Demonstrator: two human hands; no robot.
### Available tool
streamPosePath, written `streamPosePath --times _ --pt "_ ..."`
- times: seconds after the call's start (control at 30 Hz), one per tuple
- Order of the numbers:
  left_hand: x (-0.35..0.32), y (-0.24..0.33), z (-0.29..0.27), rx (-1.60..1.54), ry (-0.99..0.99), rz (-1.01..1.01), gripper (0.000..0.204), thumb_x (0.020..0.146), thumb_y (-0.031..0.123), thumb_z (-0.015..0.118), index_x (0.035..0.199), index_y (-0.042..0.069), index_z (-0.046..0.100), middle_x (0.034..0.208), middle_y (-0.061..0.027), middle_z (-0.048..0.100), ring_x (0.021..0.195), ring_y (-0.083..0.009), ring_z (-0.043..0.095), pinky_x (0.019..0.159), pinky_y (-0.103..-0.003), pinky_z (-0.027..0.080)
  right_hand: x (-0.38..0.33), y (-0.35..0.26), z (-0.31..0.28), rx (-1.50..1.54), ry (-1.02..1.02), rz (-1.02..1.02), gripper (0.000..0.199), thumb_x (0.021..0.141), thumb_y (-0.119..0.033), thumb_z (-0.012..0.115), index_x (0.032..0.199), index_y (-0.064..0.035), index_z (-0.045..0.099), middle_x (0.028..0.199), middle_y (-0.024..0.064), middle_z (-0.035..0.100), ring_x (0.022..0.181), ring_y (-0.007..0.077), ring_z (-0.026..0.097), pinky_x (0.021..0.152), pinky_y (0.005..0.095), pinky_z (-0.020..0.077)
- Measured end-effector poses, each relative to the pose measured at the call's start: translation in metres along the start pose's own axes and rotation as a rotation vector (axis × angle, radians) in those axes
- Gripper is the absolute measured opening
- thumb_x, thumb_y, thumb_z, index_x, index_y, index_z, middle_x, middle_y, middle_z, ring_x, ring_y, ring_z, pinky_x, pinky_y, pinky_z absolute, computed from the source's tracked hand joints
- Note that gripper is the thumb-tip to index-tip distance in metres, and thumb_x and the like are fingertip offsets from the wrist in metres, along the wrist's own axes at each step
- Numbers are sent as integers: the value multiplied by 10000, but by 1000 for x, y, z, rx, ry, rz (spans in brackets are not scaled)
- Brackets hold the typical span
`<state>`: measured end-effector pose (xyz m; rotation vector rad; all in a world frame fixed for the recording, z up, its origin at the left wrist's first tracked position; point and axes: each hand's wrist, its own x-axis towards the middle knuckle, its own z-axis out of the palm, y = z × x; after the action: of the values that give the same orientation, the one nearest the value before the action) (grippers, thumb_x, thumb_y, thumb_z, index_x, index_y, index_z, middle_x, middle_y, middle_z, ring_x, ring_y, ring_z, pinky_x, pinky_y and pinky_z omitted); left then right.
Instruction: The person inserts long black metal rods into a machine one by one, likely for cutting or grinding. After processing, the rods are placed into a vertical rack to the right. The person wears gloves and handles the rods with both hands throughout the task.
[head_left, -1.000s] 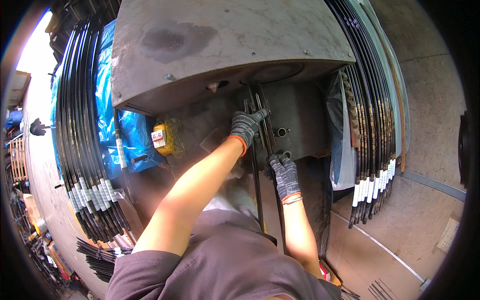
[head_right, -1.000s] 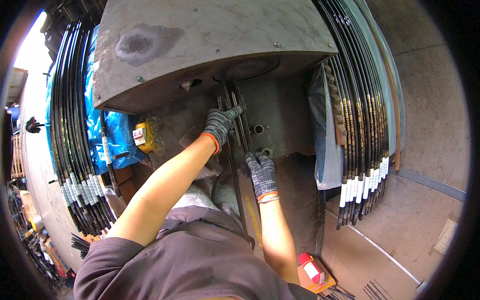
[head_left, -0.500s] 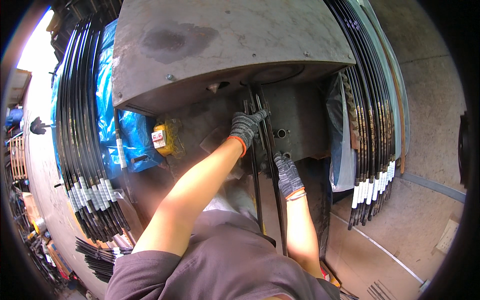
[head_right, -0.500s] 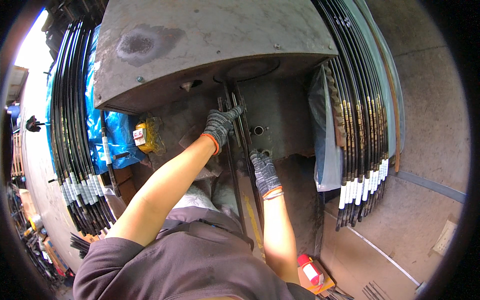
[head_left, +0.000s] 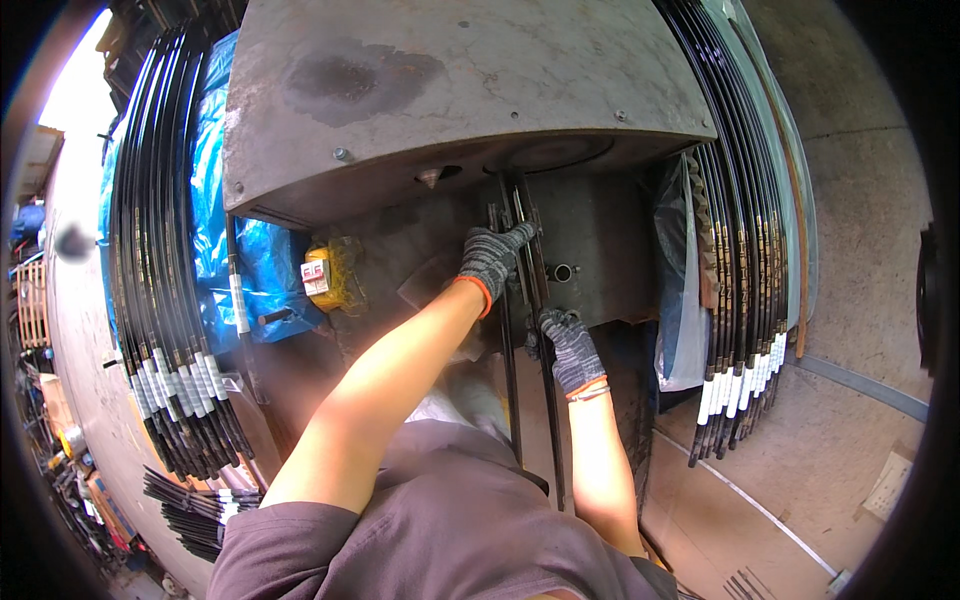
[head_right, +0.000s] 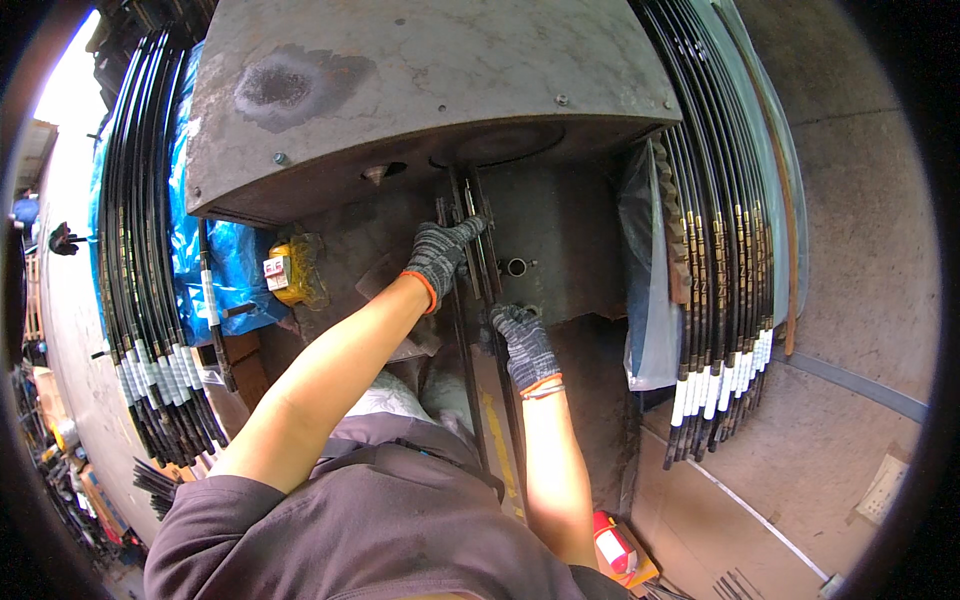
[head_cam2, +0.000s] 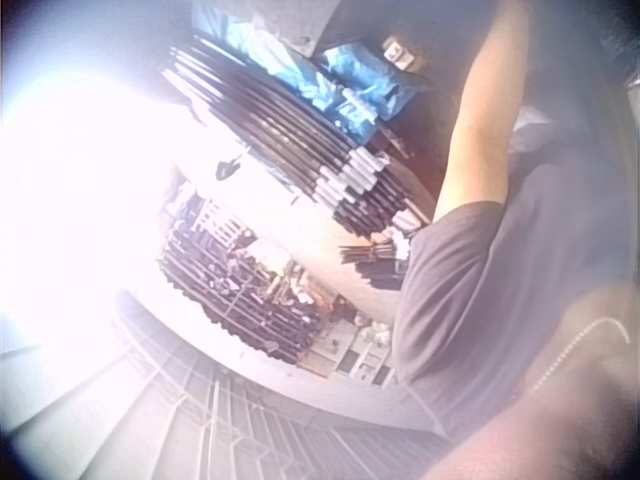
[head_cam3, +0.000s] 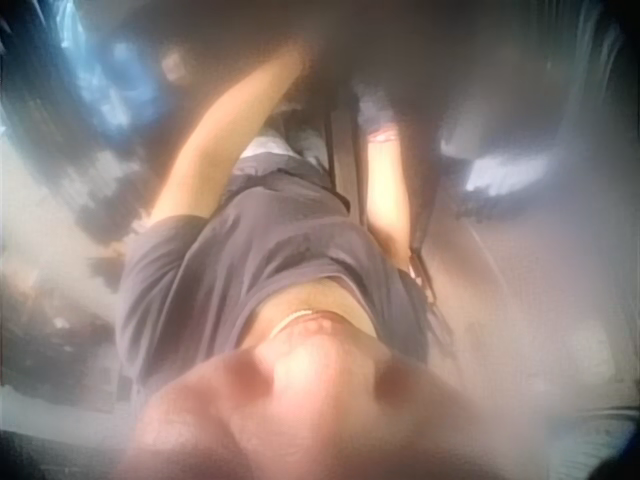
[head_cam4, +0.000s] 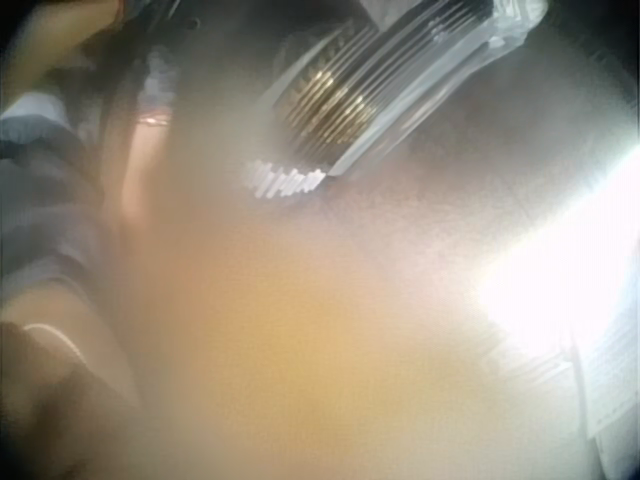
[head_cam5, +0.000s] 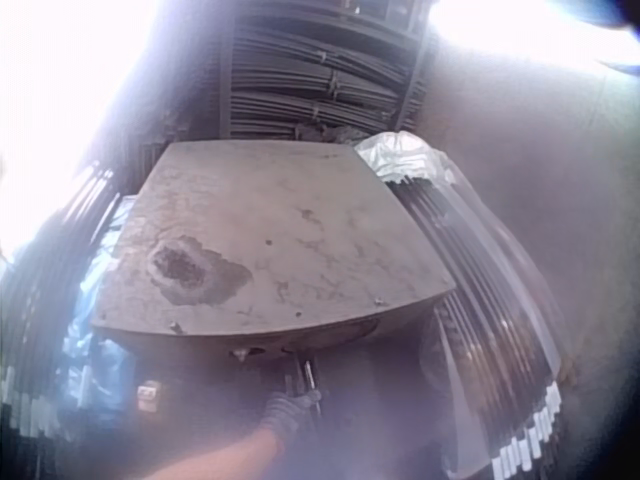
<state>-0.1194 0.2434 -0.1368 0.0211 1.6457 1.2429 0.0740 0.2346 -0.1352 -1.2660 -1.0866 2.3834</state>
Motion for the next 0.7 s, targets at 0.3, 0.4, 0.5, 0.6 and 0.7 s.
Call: streamPosePath --times 0.3,0.4,0.5,0.6,0.7 --pt "-1 4 -3 54 -14 -40 434 642 394 779 671 6 586 563 -50 534 442 -149 443 435 -325 388 0 -2 8 4 160 -48 43 810 -59 619 776 -32 616 682 38 593 578 140 561 537 265 460" --pt "-2 5 -1 41 17 -46 408 650 381 776 642 25 577 526 -37 506 412 -143 423 401 -320 365 -2 -3 13 63 232 -40 35 794 -42 632 768 -28 614 685 34 592 581 130 556 547 264 459" --pt "3 -2 1 -38 -9 -22 384 664 362 770 635 35 570 513 -24 490 390 -138 412 376 -316 349 3 6 5 -43 249 -66 50 786 -50 645 764 -20 612 681 31 589 580 118 543 561 256 453" --pt "6 -4 1 -11 4 -33 363 672 351 766 646 38 584 524 -25 504 382 -135 415 371 -315 343 2 5 7 -76 250 -43 59 811 -45 608 755 -41 589 658 35 581 564 126 552 527 249 449" --pt "3 -2 0 20 13 -39 365 672 359 765 648 39 591 526 -26 504 383 -136 407 375 -317 343 3 7 5 -150 261 -58 53 811 -37 602 759 -34 594 657 34 584 559 123 548 535 242 447"
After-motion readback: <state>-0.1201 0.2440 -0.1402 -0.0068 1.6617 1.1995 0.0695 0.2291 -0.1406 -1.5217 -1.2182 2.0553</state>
